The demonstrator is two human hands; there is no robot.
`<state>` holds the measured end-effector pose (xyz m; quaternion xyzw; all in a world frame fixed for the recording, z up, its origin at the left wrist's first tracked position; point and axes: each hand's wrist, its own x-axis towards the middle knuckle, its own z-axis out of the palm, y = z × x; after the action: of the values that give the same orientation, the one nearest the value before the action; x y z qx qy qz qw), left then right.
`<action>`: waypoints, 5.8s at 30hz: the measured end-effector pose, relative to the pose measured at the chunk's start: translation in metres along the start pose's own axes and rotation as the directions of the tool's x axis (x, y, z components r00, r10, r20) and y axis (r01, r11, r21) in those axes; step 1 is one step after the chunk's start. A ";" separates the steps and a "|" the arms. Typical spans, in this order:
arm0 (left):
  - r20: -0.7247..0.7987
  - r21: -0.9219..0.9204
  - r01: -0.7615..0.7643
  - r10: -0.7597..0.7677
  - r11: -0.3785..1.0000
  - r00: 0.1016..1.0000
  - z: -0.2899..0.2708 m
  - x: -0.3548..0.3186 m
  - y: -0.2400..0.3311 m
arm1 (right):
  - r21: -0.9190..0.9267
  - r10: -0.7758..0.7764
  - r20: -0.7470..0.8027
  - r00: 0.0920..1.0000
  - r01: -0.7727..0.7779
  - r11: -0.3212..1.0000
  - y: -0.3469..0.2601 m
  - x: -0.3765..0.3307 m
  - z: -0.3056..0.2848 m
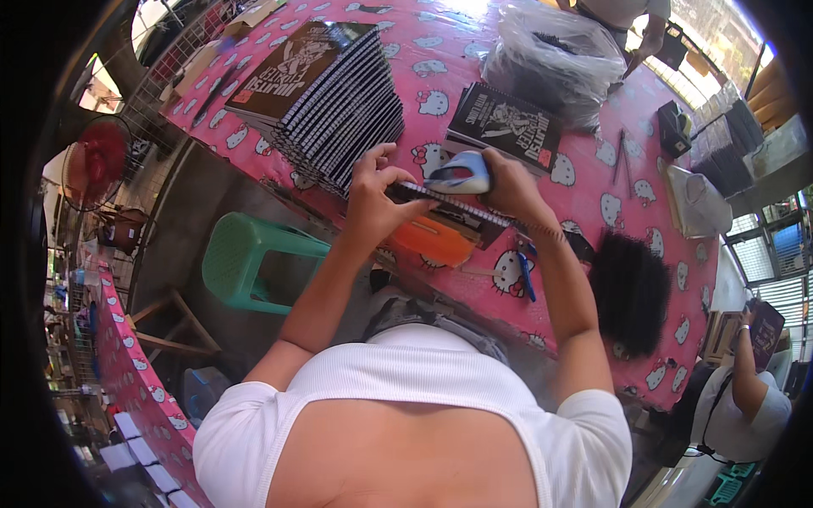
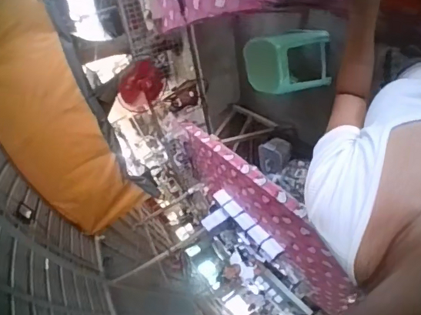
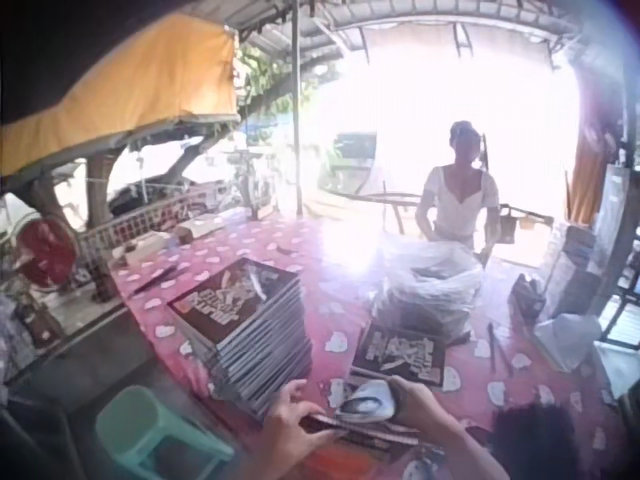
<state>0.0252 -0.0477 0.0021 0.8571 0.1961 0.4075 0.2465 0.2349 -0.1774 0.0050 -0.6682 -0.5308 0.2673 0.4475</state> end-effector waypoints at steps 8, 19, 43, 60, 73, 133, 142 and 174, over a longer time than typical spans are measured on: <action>0.087 -0.271 0.244 -0.228 0.931 0.970 -0.009 0.006 -0.016 | -0.242 -0.053 -0.012 0.999 0.048 0.969 0.008 0.041 0.014; 0.152 -0.737 0.422 -0.480 0.527 0.864 -0.005 -0.015 -0.039 | -0.374 -0.125 -0.002 0.992 0.115 0.920 -0.014 0.054 0.032; 0.257 -0.832 0.465 -0.533 0.303 0.806 0.017 -0.021 -0.031 | -0.834 -0.307 -0.153 0.939 0.044 0.550 -0.051 -0.031 0.124; 0.347 -0.827 0.488 -0.428 0.279 0.834 0.004 -0.020 -0.037 | -0.571 -0.144 -0.125 0.982 0.048 0.819 -0.088 0.014 0.081; 0.325 -0.727 0.515 -0.433 0.454 0.841 -0.002 -0.028 -0.043 | -0.647 0.062 0.200 0.978 0.084 0.758 -0.108 0.019 0.060; -0.687 -0.188 0.356 -0.382 0.915 0.619 -0.153 0.135 -0.136 | -0.499 -0.237 -0.661 0.712 -0.180 0.848 0.045 -0.086 -0.001; -0.631 -0.646 -0.096 -0.460 0.757 0.625 -0.138 0.137 -0.150 | 0.206 0.472 -0.671 0.572 -0.468 0.859 0.111 0.021 -0.066; 0.079 -0.402 0.255 -0.244 0.880 0.967 0.022 -0.054 -0.041 | -0.213 -0.116 -0.547 0.829 -0.004 0.977 0.029 -0.103 0.078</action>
<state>0.0054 -0.0493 -0.0665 0.7594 0.2121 0.3931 0.4731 0.1532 -0.2521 -0.0683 -0.7435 -0.4218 -0.0083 0.5188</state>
